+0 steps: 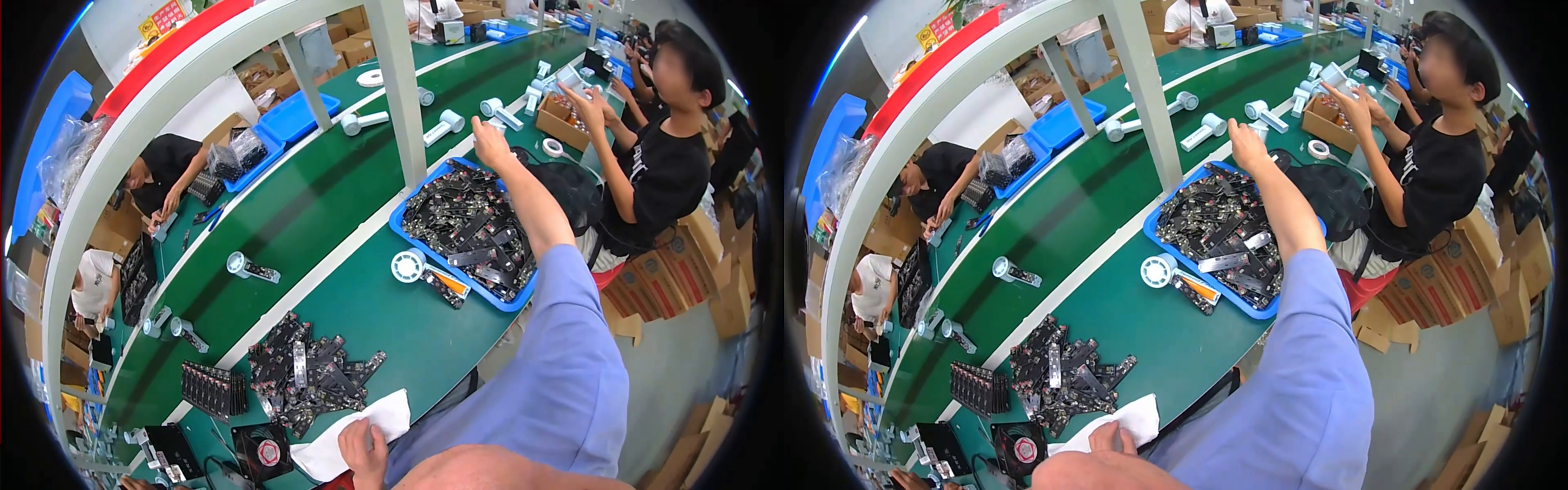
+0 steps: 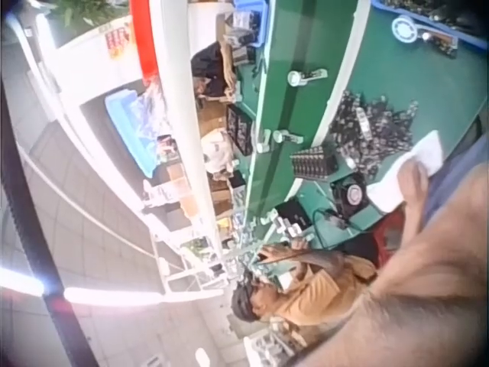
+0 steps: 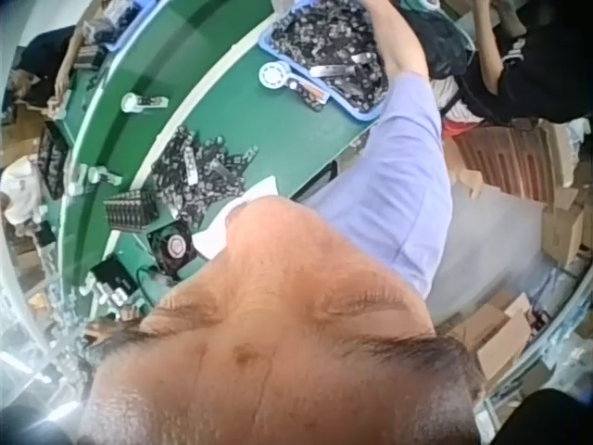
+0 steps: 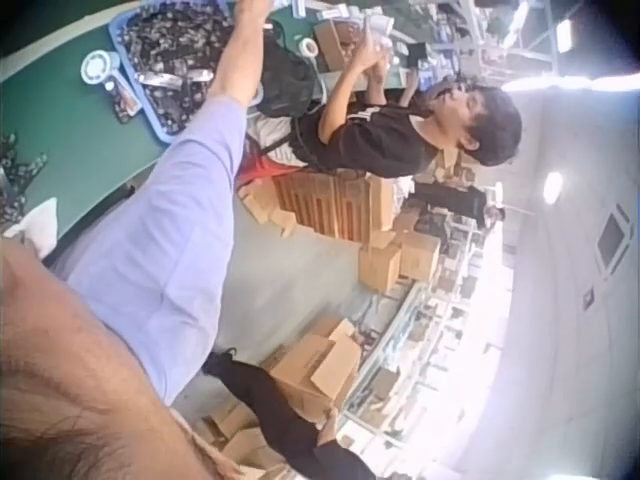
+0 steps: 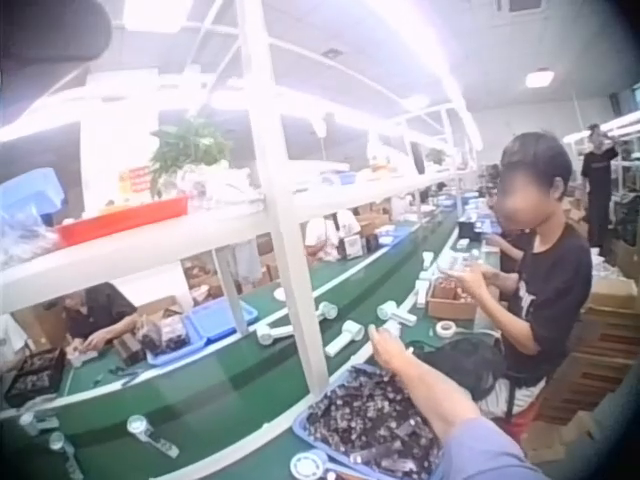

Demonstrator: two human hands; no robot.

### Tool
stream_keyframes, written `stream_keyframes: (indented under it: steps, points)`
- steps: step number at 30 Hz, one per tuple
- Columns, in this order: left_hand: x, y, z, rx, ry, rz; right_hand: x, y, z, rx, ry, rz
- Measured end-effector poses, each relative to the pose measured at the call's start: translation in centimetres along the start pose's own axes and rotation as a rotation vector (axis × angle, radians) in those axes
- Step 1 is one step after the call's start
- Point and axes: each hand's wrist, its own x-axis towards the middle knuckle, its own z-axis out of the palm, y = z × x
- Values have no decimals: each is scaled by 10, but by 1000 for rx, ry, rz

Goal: The person assembles small electronic circuit board modules by hand at a factory production line, connecting wires and enclosing them in plastic casings.

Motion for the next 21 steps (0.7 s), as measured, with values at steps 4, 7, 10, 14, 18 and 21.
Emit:
stream_keyframes:
  steps: [4,7,10,14,18,21]
  points:
    - [2,-3,0,-18,-1,9,2,-3,-1,78,-89,103]
    - [2,-4,0,-10,22,28,3,0,0,96,-223,169]
    - [1,0,-3,-1,28,31,9,-1,11,81,-372,141]
    - [1,8,-7,33,21,16,20,-11,35,60,-465,160]
    - [14,-7,-13,-79,62,94,29,112,30,-45,-231,-10]
    - [13,-1,-15,-61,86,30,39,100,-9,-130,-331,-132]
